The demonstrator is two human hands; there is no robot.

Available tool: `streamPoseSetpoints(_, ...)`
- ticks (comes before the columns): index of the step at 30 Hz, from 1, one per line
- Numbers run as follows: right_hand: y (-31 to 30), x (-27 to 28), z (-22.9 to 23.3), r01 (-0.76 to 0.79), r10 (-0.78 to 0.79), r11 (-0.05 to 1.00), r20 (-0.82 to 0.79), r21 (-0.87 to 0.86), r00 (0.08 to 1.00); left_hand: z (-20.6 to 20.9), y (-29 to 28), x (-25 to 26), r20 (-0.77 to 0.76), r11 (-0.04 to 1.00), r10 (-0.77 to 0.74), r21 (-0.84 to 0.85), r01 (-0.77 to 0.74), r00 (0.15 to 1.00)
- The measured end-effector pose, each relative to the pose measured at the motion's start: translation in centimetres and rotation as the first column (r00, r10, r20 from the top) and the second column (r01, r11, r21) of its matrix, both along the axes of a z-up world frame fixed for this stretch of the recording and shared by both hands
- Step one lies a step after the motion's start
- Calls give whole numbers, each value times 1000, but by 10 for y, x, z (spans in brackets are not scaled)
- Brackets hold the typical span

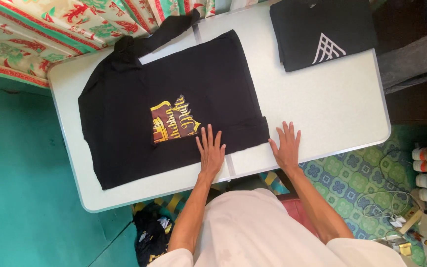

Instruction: The person folds a black long-sleeved shirt on a white table. They smooth the fabric, fold the sleeves inward, and fold the bottom up multiple times to create a compact stack.

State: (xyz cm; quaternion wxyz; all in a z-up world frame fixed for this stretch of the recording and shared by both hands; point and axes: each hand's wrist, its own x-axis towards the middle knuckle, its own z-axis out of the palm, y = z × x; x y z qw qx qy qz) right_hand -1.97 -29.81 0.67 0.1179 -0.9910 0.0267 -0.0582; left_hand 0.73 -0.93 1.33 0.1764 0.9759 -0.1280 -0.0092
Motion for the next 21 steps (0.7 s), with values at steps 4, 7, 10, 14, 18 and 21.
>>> streamPoseSetpoints(4,-1,-17,-4,-6,2,999,79,50,997,-4,-18,2,-58,999,-40,5,41,997)
streamPoseSetpoints(7,2,-17,-4,34,-33,990,-9,137,999,-7,-20,2,-151,998,-32,46,39,988)
streamPoseSetpoints(10,3,-9,-7,39,-39,983,-1,182,999,-7,-21,4,-181,997,-36,60,48,983)
streamPoseSetpoints(14,1,0,-9,25,-23,981,-15,190,1000,-8,-23,4,-202,994,-36,91,55,979)
streamPoseSetpoints(18,-8,6,17,-67,70,984,-13,164,997,-4,-23,3,-212,995,-39,79,56,977)
streamPoseSetpoints(21,-17,10,30,-100,105,990,-49,96,993,-7,-23,3,-217,998,-26,55,38,976)
